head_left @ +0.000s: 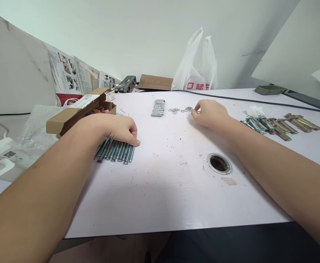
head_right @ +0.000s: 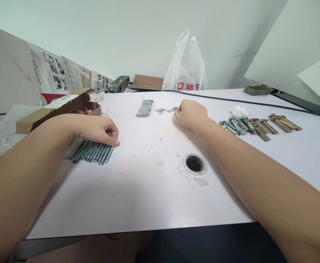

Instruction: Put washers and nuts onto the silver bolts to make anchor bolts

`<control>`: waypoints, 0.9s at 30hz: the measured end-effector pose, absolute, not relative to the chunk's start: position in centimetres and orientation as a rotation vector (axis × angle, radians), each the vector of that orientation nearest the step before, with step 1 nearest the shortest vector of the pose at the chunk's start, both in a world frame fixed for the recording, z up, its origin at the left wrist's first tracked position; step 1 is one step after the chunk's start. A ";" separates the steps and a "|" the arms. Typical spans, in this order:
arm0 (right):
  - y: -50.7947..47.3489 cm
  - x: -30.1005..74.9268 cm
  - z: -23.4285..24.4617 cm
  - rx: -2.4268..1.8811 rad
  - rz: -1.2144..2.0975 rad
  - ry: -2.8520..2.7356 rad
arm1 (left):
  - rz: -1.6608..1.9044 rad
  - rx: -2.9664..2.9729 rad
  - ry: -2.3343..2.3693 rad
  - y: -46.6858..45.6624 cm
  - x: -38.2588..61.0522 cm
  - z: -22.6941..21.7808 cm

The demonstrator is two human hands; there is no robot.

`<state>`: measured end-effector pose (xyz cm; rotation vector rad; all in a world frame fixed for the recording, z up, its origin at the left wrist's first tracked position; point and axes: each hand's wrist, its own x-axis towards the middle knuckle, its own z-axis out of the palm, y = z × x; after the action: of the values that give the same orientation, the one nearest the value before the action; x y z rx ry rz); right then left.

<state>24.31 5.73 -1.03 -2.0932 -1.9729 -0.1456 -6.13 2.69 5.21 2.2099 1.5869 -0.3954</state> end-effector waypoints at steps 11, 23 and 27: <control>6.2 16.9 -1.5 -1.574 0.057 -2.308 | -0.147 2.363 1.581 3.1 -5.0 2.8; 7.5 15.2 -1.9 -1.619 0.207 -2.339 | -0.149 2.406 1.178 2.7 -4.5 2.4; 5.9 17.5 -0.9 -1.546 0.388 -2.291 | 0.155 2.345 1.128 3.1 -4.0 1.8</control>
<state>17.49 5.85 -0.86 -1.5461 -2.2911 0.3881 -4.04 3.10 1.78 2.3448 1.1278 0.1554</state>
